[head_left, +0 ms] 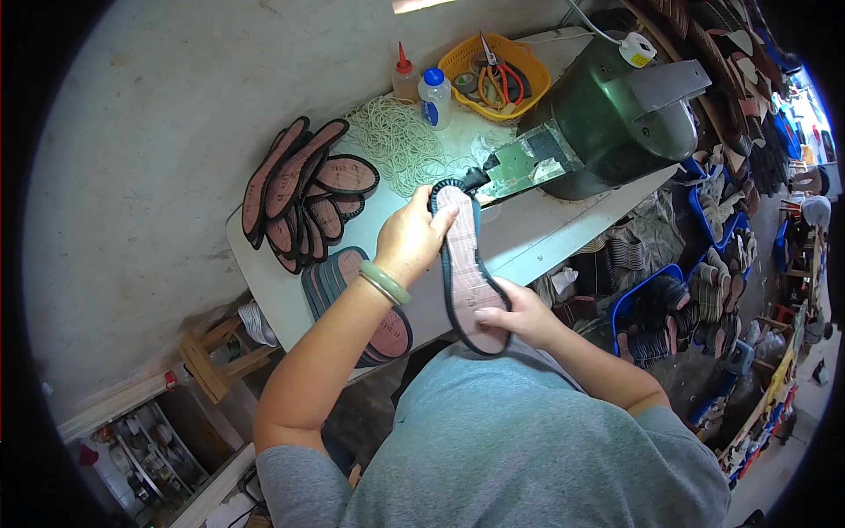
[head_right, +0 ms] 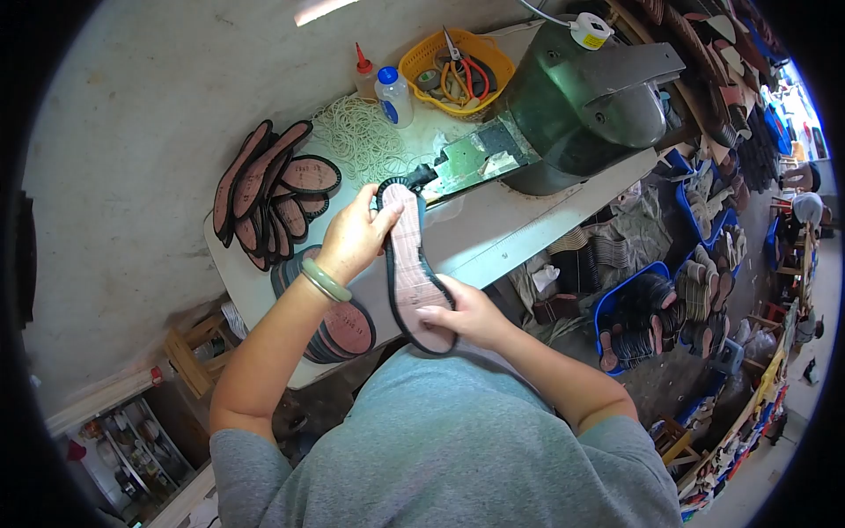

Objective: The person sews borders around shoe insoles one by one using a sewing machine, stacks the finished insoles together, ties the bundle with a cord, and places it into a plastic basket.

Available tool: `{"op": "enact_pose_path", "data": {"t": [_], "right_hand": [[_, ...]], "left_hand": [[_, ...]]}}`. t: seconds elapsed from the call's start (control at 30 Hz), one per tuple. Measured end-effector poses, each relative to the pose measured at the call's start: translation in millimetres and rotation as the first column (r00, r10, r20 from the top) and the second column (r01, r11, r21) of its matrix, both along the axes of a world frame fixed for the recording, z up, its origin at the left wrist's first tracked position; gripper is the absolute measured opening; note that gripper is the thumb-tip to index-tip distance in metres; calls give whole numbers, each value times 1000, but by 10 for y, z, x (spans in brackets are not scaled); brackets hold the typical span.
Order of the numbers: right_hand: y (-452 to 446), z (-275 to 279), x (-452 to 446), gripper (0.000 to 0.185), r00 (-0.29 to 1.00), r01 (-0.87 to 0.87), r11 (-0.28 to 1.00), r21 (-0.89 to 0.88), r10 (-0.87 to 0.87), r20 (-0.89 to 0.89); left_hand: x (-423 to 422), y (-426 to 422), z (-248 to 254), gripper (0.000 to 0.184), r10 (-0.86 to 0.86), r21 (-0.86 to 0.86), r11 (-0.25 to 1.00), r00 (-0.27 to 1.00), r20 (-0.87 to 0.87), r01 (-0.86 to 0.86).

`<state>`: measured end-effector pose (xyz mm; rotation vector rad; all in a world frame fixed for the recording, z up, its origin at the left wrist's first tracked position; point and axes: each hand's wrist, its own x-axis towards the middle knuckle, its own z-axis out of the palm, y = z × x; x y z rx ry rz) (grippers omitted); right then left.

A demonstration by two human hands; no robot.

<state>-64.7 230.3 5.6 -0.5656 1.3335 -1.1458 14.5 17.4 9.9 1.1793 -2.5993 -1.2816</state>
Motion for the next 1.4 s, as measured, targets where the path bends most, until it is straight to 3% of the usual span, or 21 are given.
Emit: {"op": "enact_pose_path", "data": {"t": [0.1, 0.23, 0.5, 0.63, 0.67, 0.7, 0.77, 0.83, 0.87, 0.97, 1.03, 1.1, 1.2, 1.27, 1.33, 1.4], "right_hand": [[175, -60, -147, 43, 968, 171, 984, 42, -176, 182], [59, -133, -281, 35, 934, 277, 961, 6, -270, 233], [-263, -251, -380, 29, 910, 360, 931, -54, -338, 241], [-468, -334, -206, 26, 898, 428, 895, -124, -406, 169], [-536, -421, -125, 25, 907, 421, 893, -161, -410, 97], [-648, -369, 0, 26, 916, 382, 897, -224, -399, -34], [-845, -483, 253, 29, 854, 275, 891, -361, -399, -334], [-946, -447, 467, 32, 893, 72, 936, -345, -215, -396], [-970, -521, 529, 35, 924, -109, 959, -260, 1, -382], [-1014, -768, 767, 36, 881, -229, 957, -177, 127, -456], [-1037, -899, 832, 38, 865, -265, 958, -109, 186, -466], [-1051, -1040, 904, 40, 851, -271, 961, -46, 217, -478], [-1047, -1317, 990, 47, 854, -249, 968, 34, 236, -463], [-1045, -1503, 1035, 54, 878, -255, 964, 74, 263, -399], [-1031, -1553, 1101, 62, 878, -289, 953, 89, 301, -373], [-1037, -1542, 1155, 75, 877, -333, 938, 93, 344, -335]], "left_hand": [[-68, 18, -33, 55, 66, -8, 998, 997, 44, -66], [-135, -64, -70, 55, 92, -117, 989, 996, 21, -88], [-284, -273, -137, 53, 165, -205, 962, 983, -79, -178], [-327, -303, -119, 62, 217, -205, 952, 973, -75, -228], [-296, -277, -102, 76, 210, -201, 957, 977, -28, -212], [-206, -160, -81, 92, 214, -326, 909, 962, -171, -260], [15, -63, 43, 101, 230, -138, 957, 958, -173, -255], [264, -266, -34, 86, 183, -209, 950, 956, -230, -232], [378, -473, 13, 80, 116, -352, 914, 962, -245, -200], [580, -1302, 369, 68, 64, -592, 797, 991, -121, -123], [762, -1943, 285, 63, -79, -664, 735, 991, 112, 134], [930, -2127, 83, 59, 45, -835, 513, 965, 257, 199], [1132, -1859, -66, 56, 19, -826, 551, 992, -128, -117], [1470, -1386, -234, 56, 120, -597, 715, 905, -407, -363], [2075, -897, -781, 56, 387, -486, 704, 853, -349, -518], [2642, -351, -1332, 75, 623, -250, 742, 778, -86, -622]]}}
